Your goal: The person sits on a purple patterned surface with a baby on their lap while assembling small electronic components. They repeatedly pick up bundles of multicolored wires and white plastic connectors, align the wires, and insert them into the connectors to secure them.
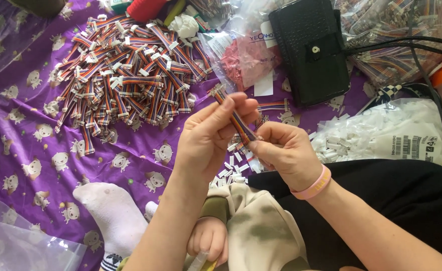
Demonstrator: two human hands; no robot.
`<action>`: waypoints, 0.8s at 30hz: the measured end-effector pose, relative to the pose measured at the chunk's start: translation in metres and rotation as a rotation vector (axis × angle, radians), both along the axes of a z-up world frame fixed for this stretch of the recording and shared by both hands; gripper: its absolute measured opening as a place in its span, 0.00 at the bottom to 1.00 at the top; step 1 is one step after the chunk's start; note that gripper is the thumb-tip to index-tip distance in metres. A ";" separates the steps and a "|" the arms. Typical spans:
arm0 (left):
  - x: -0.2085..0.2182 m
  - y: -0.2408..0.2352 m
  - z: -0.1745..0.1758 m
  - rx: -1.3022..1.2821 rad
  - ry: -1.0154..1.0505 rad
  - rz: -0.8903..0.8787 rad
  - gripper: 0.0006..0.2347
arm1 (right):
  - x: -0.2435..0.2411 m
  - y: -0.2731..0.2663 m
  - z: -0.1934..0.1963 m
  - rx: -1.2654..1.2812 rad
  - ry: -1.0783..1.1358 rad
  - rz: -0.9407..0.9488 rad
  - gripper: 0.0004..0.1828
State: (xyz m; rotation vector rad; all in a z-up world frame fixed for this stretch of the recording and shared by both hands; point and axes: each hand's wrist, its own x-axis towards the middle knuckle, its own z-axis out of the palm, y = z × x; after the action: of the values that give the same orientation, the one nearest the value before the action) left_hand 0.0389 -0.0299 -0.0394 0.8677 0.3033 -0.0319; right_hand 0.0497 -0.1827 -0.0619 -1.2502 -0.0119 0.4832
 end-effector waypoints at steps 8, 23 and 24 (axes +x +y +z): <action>-0.008 -0.002 0.014 0.222 -0.053 -0.145 0.07 | 0.016 -0.012 0.012 -0.003 -0.030 -0.045 0.06; -0.013 -0.006 0.024 0.192 -0.016 -0.407 0.05 | 0.020 -0.017 0.018 0.161 0.010 0.045 0.09; -0.013 -0.006 0.025 0.186 -0.017 -0.392 0.05 | 0.019 -0.017 0.020 0.185 0.024 0.055 0.11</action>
State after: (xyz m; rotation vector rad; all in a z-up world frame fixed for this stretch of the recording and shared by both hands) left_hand 0.0256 -0.0357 -0.0143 1.1018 0.1177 -0.3651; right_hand 0.0687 -0.1995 -0.0415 -1.0650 -0.0695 0.5322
